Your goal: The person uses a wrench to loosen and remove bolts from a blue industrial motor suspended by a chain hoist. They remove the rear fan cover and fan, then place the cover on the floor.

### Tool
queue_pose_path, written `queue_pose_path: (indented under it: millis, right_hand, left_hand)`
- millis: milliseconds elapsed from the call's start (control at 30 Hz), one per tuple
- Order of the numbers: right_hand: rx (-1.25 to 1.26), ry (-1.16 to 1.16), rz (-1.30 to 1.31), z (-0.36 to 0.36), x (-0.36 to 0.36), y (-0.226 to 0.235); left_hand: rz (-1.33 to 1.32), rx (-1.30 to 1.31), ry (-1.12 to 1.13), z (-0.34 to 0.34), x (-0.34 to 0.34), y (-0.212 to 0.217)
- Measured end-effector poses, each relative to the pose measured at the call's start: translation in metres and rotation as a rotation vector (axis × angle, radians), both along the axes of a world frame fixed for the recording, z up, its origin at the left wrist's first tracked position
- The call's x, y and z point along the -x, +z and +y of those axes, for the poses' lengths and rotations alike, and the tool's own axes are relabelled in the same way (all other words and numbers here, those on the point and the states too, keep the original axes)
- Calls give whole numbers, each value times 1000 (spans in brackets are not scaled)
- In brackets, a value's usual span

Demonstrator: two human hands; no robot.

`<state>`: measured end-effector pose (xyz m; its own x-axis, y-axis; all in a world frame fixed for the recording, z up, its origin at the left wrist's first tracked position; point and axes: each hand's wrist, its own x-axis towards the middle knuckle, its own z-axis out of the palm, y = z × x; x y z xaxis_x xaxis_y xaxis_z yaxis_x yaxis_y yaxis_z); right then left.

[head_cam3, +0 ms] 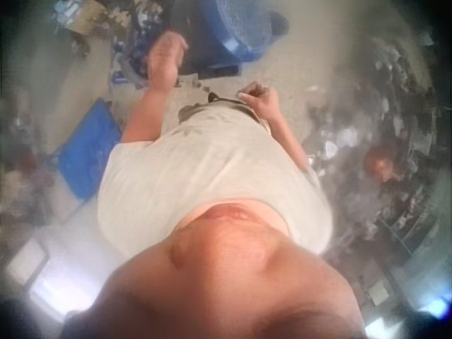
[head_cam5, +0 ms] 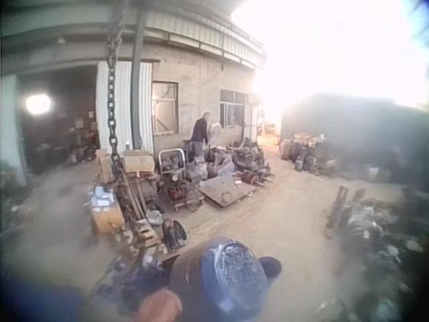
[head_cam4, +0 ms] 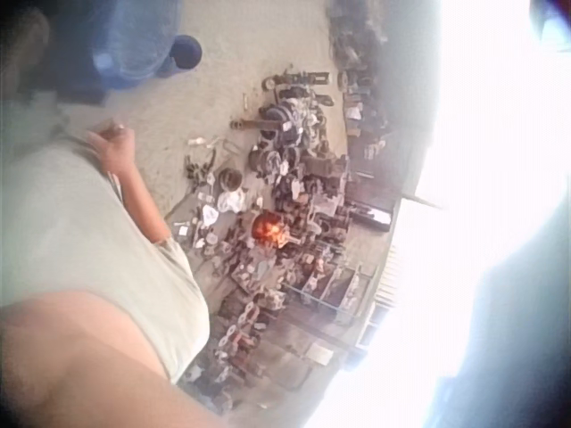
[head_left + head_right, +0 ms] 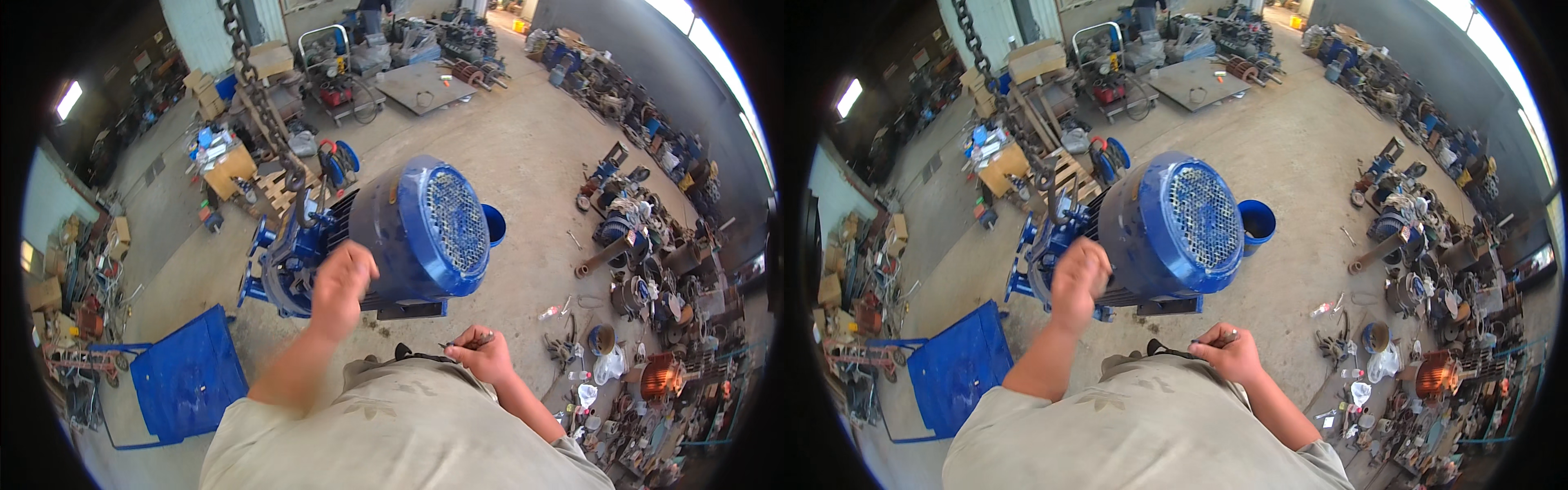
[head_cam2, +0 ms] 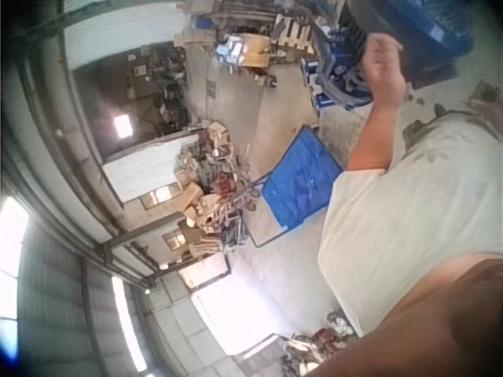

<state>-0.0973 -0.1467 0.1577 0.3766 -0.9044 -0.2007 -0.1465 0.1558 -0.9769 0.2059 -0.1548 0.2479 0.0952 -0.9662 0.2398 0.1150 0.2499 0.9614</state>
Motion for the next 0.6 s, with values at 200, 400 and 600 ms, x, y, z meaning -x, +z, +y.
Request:
queue_pose_path:
  millis: [200, 400, 600]
  right_hand:
    - [481, 399, 251, -13, -76, 57]
    - [551, 475, 498, -17, -132, 55]
    - [-120, 334, 188, -23, -142, 48]
  left_hand:
    - [135, -764, -264, 52, 22, -67]
    - [280, -724, -85, 52, 14, -87]
    - [325, -686, 43, 65, -26, -117]
